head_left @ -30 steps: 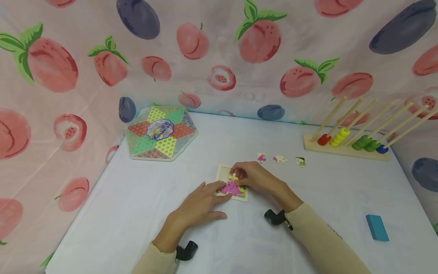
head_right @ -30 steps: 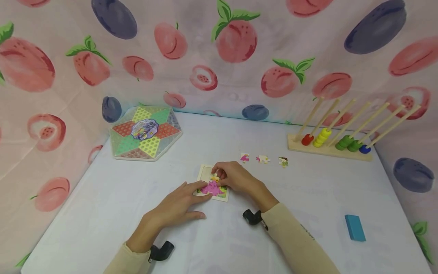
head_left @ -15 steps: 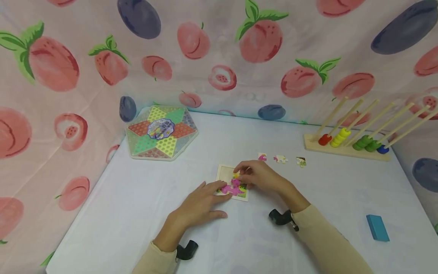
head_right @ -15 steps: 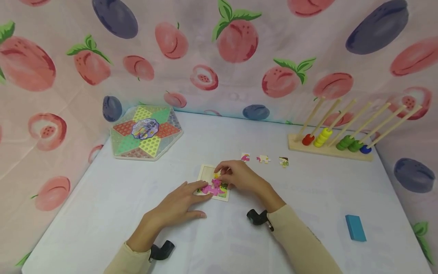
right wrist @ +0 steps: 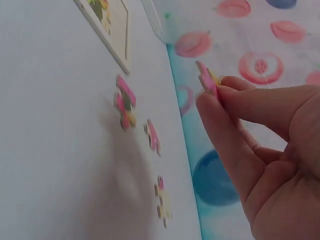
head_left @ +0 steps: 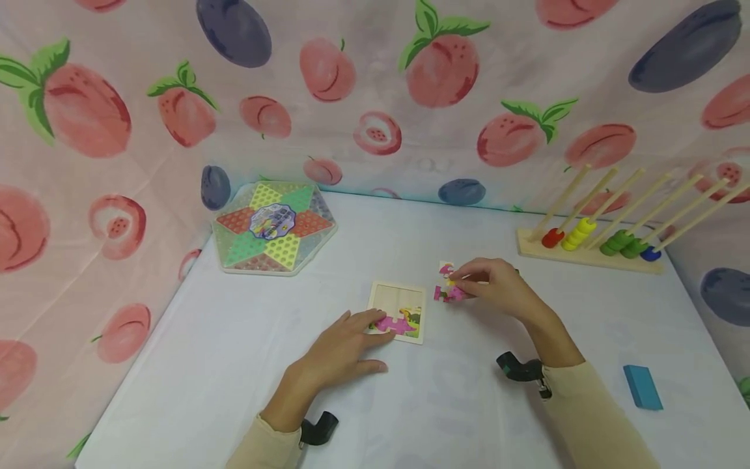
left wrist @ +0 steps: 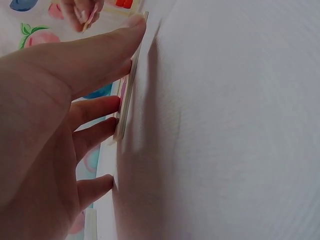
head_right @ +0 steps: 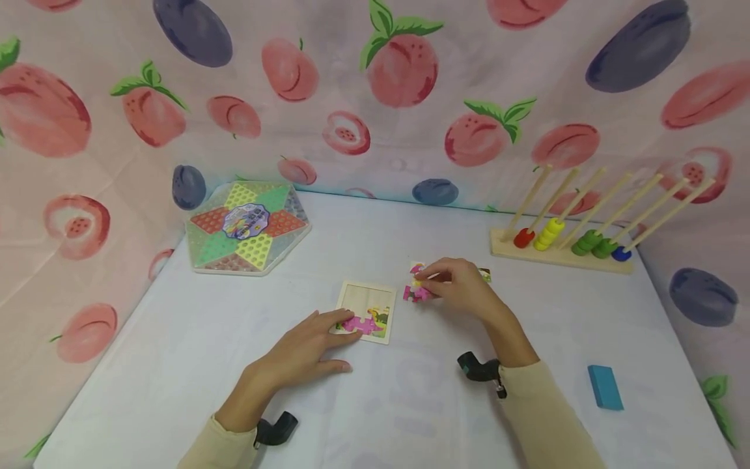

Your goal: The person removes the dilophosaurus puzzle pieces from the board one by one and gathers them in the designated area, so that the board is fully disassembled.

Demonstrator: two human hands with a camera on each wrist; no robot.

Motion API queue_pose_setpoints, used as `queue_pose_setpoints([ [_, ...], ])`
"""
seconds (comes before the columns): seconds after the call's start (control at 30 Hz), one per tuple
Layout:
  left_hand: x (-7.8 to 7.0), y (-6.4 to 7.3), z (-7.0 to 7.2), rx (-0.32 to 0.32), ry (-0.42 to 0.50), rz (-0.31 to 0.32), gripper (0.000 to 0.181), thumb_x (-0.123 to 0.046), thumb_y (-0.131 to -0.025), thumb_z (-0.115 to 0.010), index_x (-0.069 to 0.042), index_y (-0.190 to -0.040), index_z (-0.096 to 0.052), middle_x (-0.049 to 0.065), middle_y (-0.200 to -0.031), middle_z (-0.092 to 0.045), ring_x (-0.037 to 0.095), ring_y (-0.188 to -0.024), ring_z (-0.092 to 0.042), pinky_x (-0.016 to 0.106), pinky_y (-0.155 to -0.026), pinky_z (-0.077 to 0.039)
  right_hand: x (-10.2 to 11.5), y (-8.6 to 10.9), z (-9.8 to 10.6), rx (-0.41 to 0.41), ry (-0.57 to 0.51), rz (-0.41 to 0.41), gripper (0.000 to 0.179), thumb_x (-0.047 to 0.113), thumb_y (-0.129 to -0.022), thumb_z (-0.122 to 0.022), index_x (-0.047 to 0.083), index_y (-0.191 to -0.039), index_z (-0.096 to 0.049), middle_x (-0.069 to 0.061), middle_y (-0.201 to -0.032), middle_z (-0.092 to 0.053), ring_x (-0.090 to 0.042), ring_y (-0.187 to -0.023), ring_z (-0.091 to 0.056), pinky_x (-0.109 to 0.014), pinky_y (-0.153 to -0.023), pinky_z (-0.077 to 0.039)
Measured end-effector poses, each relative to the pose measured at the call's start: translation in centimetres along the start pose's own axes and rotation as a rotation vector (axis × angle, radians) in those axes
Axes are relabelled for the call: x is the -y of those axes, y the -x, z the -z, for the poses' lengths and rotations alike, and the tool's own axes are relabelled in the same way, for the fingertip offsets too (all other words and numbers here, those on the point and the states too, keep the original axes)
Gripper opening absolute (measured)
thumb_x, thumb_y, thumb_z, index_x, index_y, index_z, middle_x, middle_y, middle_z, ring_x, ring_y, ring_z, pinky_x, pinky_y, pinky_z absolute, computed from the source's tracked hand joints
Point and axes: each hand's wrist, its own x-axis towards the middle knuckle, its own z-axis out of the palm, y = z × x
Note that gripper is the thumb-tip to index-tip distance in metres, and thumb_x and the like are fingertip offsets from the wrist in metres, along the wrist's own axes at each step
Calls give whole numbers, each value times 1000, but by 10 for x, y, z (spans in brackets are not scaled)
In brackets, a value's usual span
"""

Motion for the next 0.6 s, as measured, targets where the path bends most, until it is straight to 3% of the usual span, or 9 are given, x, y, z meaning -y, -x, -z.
queue_pose_setpoints([
  [0.13, 0, 0, -1, 1, 0, 6, 59, -47, -89, -75, -26, -142, -61, 5, -162, -44, 25, -151, -39, 59, -125, -30, -12, 10, 12, -31, 51, -48, 20, 13, -96, -70, 9, -115, -77, -16, -121, -73, -28, -108, -68, -17, -79, -60],
  [0.4, 0, -1, 0, 10, -3, 18, 59, -47, -89, -75, -27, -142, -61, 5, -162, -44, 25, -151, -40, 58, -125, -30, -34, 18, 15, -55, 8, -200, 30, 20, -95, -73, -1, -116, -75, -24, -128, -64, -12, -80, -73, -17, -70, -59],
  [0.6, 1, -1, -1, 4, 1, 16, 58, -48, -89, -74, -27, -142, -61, 4, -162, -44, 25, -152, -40, 57, -125, -30, -43, 15, 8, -80, 47, -237, 29, 17, -94, -73, 1, -118, -73, -24, -124, -66, -12, -73, -69, -20, -65, -58],
])
